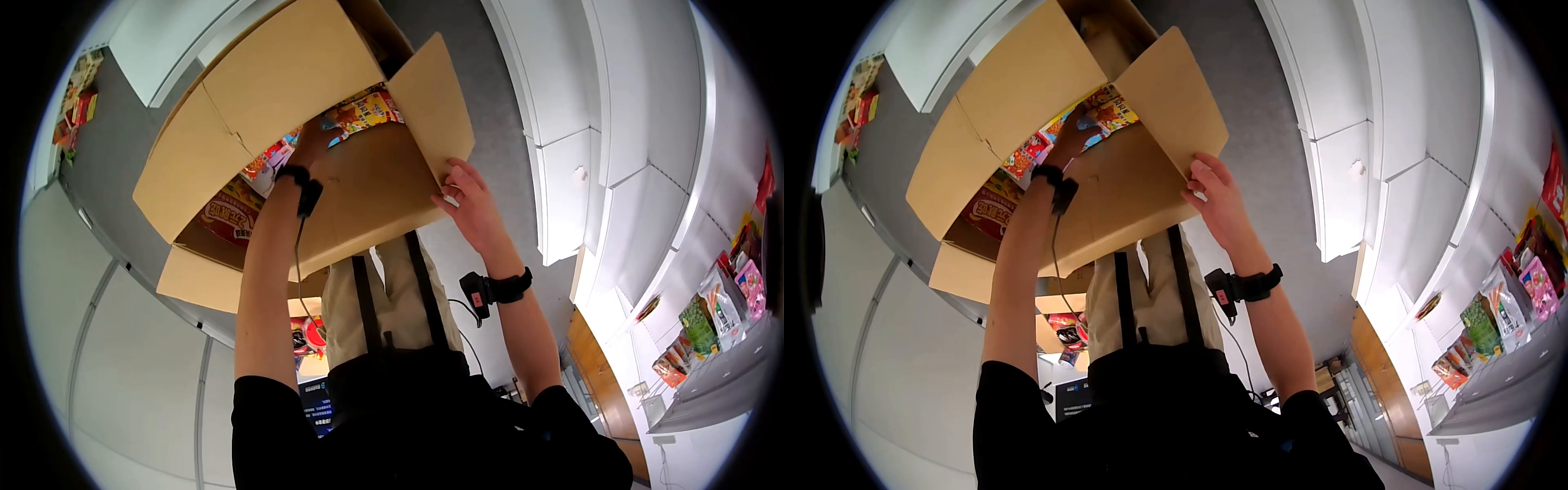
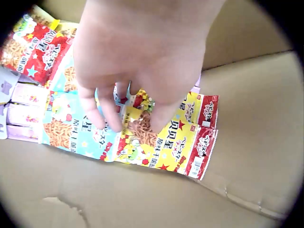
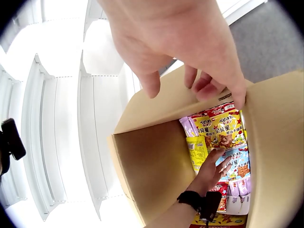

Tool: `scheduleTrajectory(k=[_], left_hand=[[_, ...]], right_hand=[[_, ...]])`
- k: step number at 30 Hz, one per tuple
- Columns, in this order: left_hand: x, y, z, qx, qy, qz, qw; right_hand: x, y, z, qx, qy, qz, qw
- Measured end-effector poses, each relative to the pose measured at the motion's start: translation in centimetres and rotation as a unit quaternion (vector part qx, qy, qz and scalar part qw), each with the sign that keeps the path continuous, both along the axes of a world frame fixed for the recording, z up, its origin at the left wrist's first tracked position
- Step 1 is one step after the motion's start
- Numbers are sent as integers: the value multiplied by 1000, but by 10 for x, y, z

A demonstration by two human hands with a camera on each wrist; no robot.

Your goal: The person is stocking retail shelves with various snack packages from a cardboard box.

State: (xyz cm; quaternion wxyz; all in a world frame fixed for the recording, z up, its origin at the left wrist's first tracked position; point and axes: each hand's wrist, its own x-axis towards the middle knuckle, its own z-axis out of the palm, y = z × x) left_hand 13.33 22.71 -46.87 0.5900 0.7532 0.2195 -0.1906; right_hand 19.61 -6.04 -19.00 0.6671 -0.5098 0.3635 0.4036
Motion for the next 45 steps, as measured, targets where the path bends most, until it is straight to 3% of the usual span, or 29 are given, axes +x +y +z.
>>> scheduleTrajectory(k=[3, 6, 9, 12, 16, 18, 21, 27, 31, 34, 37, 39, 45], left_hand=[[20, -22, 15, 62, 18, -12, 998], [23, -25, 16, 170, 80, -129, 974], [7, -26, 12, 325, -72, -323, 886], [12, -30, 71, 267, 98, -187, 940], [-11, -34, 133, 220, -17, -64, 973], [-14, -29, 181, 193, 54, -84, 976], [-31, -30, 215, 180, -26, -6, 983], [-42, -38, 317, 90, -64, 35, 993], [-49, -36, 370, 8, -107, 44, 993], [-50, -33, 421, -80, -90, 99, 988], [-55, -27, 440, -133, -117, 113, 978], [-50, -30, 468, -187, -147, 132, 962], [-44, -29, 502, -201, -184, 101, 957]], right_hand=[[0, -1, -3, 3, 9, -15, 1000], [0, -2, -4, 3, 11, -25, 1000], [2, -2, -5, 3, 10, -27, 1000], [0, -2, -3, -6, -3, -26, 1000], [-2, -3, -5, -41, -8, -23, 999], [0, -1, 0, -56, -10, -16, 998], [0, 3, 5, -70, -18, -7, 997], [-3, 0, 14, -84, -40, 42, 995], [-7, 14, 64, -78, -81, 130, 985], [-19, 28, 104, -22, -175, 167, 970], [-27, 44, 147, 42, -279, 191, 940], [-33, 51, 173, 72, -317, 183, 928], [-43, 48, 222, 105, -341, 182, 916]])
